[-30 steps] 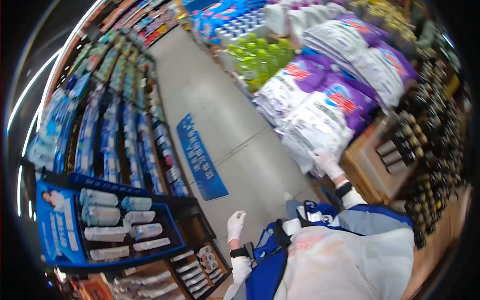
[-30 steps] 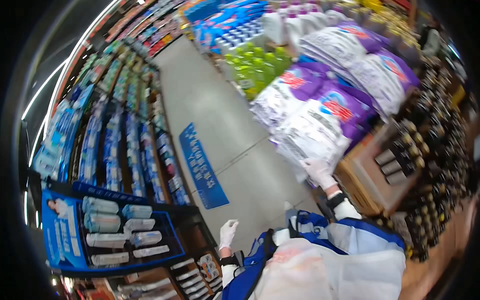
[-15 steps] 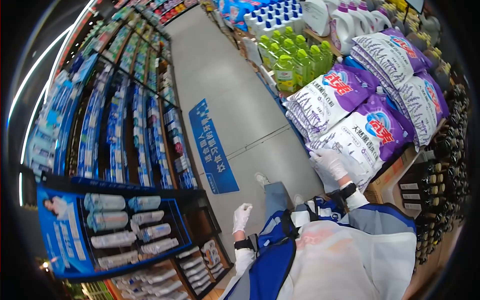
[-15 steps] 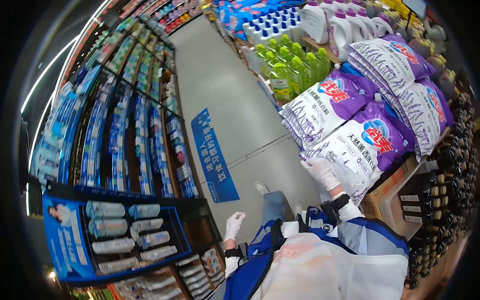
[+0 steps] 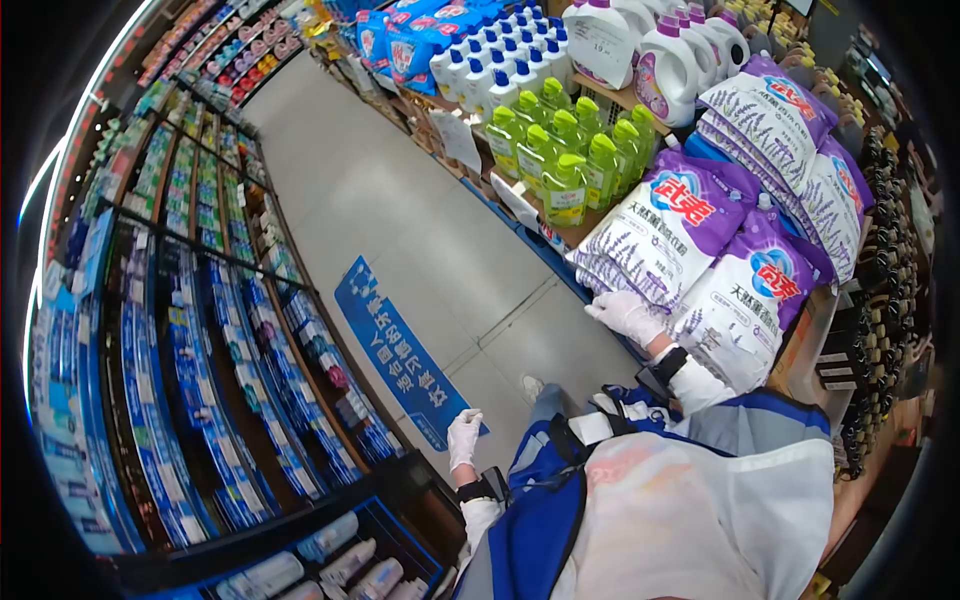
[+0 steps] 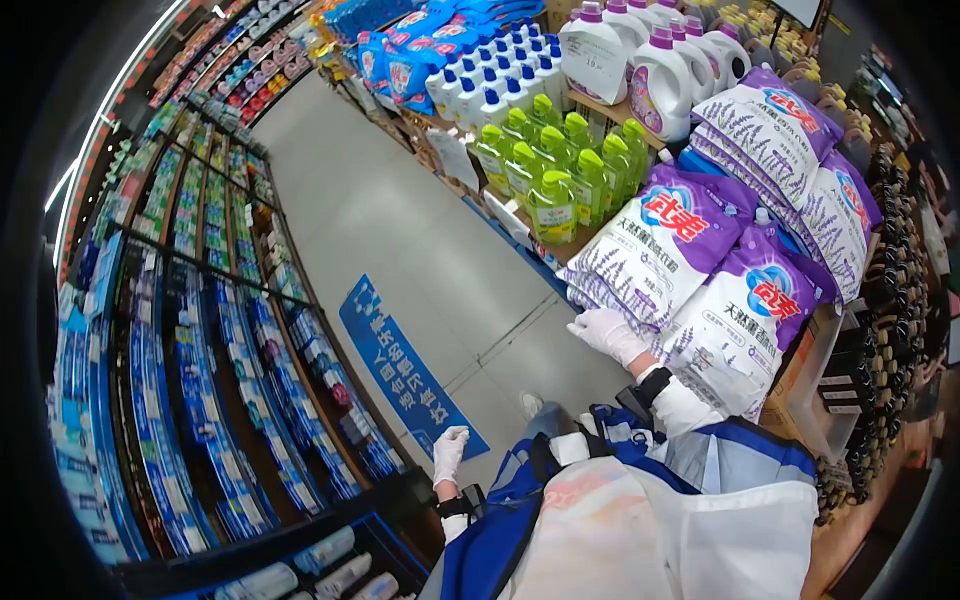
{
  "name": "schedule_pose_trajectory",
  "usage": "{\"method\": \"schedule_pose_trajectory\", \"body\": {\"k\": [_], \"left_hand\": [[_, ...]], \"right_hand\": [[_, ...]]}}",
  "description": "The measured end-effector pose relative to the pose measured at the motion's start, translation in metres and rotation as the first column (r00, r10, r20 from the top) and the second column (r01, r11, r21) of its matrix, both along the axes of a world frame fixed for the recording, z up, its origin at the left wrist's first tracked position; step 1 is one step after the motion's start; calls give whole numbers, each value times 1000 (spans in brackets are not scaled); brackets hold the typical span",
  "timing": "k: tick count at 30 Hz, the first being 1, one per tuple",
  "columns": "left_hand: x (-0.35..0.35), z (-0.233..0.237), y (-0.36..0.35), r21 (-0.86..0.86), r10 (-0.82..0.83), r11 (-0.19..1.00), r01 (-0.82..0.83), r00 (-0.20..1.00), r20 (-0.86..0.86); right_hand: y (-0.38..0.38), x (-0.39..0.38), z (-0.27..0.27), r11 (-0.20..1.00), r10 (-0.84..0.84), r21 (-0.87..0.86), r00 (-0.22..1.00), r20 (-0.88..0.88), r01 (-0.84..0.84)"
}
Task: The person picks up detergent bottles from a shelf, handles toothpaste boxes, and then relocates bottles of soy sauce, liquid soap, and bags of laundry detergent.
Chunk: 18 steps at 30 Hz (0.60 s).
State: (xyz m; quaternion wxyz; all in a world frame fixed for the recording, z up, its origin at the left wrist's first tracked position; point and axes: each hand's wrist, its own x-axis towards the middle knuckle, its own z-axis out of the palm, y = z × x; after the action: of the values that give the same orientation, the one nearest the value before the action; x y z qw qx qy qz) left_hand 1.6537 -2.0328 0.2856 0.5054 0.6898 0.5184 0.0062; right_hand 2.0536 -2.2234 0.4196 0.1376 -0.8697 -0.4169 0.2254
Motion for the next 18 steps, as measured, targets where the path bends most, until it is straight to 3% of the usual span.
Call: {"method": "schedule_pose_trajectory", "body": {"k": [4,7,10,12,14,17,18], "left_hand": [[41,20,80,101,-155,983,157,988,-29],[78,-1,133,77,-274,957,278,960,-56],[142,-6,158,-125,-190,971,202,977,98],[199,21,160,-170,-254,944,281,953,167],[253,19,160,-463,-146,832,306,925,350],[337,44,157,-663,-86,641,387,895,438],[365,49,157,-712,-69,577,400,893,446]], "right_hand": [[47,12,16,998,-12,54,1000,5,12],[56,28,9,993,-67,91,997,-26,69],[61,54,1,976,-129,180,991,23,122],[71,64,23,957,-224,213,968,115,197],[81,82,30,939,-329,149,937,116,311],[101,107,53,854,-380,458,896,229,245],[108,122,49,857,-370,462,896,245,227]]}}
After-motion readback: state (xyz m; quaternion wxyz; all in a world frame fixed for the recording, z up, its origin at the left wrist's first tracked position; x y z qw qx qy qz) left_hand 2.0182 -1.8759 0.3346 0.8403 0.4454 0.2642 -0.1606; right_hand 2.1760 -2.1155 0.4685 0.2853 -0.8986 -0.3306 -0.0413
